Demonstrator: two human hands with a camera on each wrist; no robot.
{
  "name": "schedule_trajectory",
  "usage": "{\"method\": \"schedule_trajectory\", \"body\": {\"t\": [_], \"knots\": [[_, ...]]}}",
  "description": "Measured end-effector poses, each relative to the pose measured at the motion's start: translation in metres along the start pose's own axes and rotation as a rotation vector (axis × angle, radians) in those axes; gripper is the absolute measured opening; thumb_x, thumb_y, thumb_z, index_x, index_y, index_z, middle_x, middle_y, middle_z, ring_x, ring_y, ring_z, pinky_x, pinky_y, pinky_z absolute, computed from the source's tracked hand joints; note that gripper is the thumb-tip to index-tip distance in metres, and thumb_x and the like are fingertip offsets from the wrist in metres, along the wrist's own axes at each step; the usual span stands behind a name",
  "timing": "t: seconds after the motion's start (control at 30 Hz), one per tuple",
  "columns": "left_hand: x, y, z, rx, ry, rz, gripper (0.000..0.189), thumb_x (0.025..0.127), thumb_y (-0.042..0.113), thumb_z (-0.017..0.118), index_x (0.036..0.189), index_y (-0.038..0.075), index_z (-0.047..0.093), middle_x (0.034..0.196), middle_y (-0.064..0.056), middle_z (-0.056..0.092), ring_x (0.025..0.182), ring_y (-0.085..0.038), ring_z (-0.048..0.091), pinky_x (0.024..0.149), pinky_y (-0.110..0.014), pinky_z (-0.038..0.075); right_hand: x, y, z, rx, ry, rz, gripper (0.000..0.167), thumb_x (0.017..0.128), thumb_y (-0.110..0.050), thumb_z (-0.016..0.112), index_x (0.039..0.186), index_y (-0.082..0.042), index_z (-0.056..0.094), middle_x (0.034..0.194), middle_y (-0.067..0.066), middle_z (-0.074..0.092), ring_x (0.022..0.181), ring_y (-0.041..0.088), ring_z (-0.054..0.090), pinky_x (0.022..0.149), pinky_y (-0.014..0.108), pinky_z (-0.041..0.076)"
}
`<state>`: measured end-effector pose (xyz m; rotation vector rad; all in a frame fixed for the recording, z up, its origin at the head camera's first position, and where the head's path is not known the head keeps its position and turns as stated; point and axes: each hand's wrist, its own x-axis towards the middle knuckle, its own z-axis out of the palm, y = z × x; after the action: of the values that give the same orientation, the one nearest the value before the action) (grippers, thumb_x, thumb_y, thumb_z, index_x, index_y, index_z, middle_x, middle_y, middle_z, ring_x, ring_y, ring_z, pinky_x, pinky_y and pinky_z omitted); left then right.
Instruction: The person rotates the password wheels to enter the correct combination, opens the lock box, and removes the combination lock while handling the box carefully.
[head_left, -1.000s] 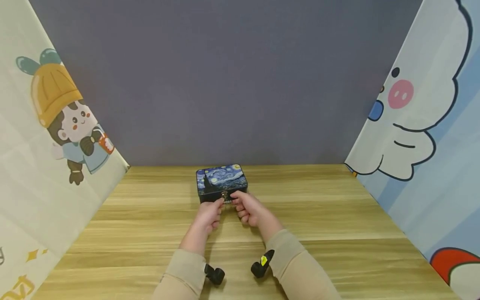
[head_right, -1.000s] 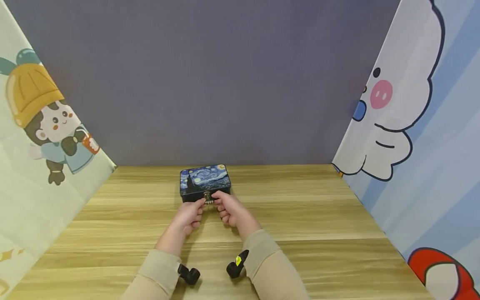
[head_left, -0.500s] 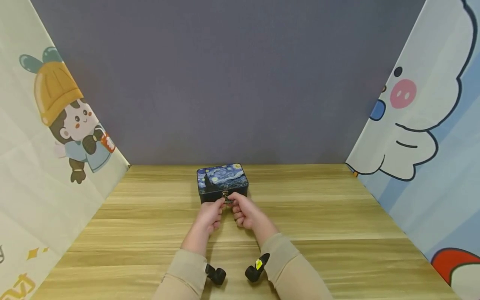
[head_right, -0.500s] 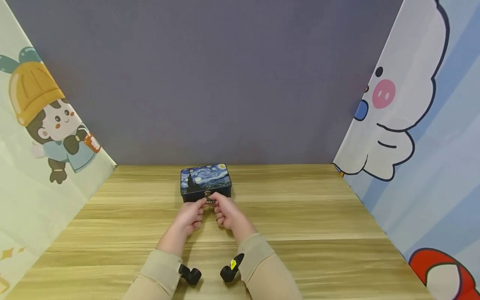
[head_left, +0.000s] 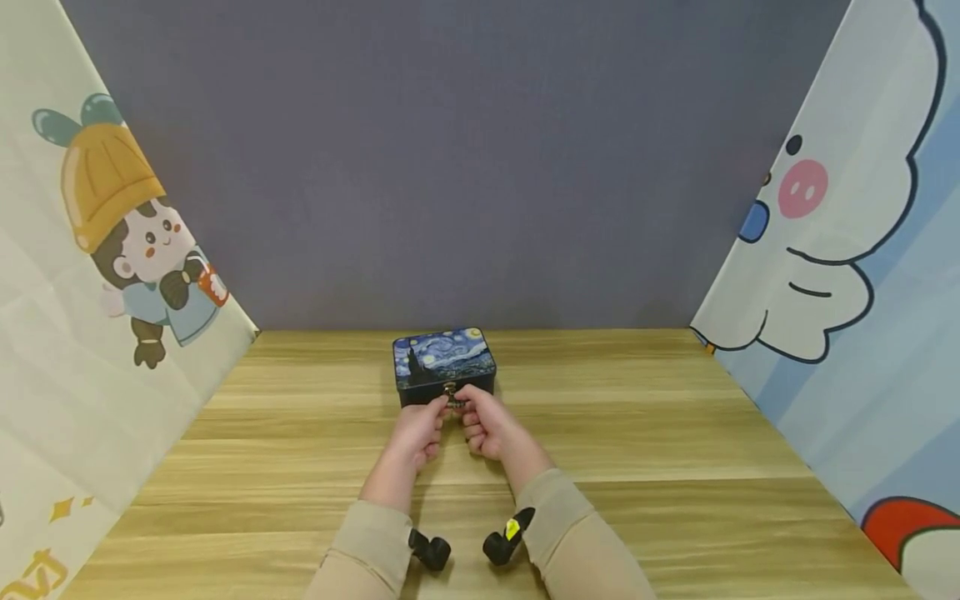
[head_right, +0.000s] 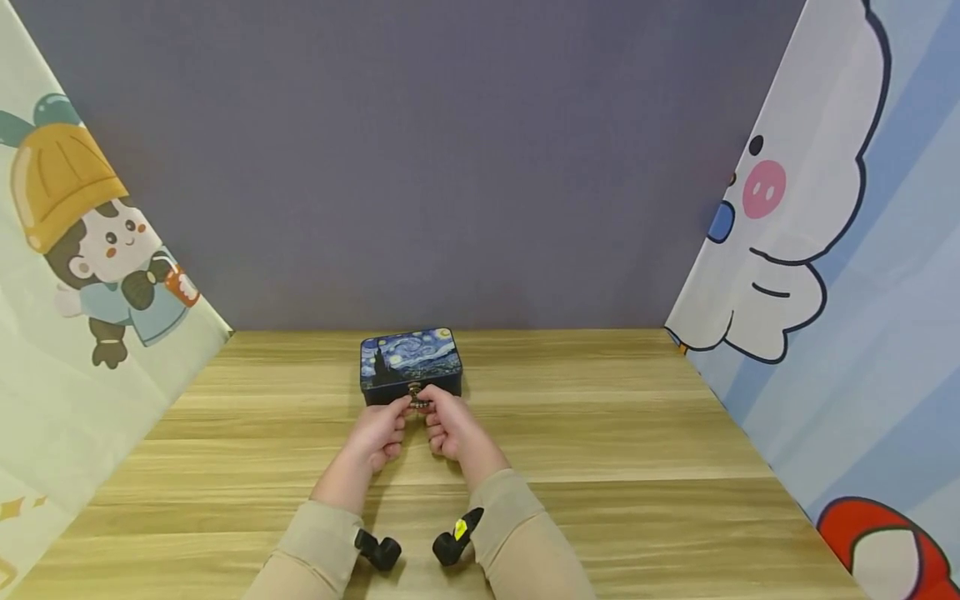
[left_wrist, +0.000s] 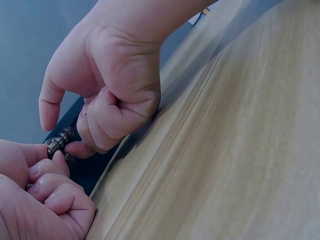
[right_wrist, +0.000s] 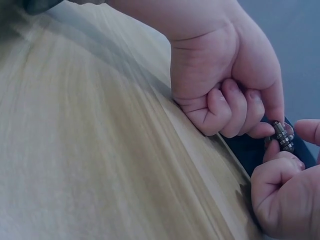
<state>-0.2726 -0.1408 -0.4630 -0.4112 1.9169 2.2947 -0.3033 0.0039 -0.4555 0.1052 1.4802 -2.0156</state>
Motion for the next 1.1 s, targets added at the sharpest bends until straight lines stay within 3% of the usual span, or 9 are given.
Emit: {"method": "schedule_trajectory", "body": {"t": [1.1], "knots": [[0.0007, 0.0013, -0.0003, 0.0, -0.004, -0.014, 0.033, 0.102, 0.029, 0.059, 0.096, -0.003, 0.061, 0.057, 0.007, 0.034, 0.043, -0.004, 0.021, 0.039, -0.021, 0.02, 0.003, 0.0007, 0.0022, -0.018, 0.013, 0.007, 0.018, 0.083, -0.024, 0.06, 0.075, -0.015, 0.047, 0.056, -0.012, 0.025, 0.043, 0.002, 0.019, 0.039, 0.017, 0.016]]}}
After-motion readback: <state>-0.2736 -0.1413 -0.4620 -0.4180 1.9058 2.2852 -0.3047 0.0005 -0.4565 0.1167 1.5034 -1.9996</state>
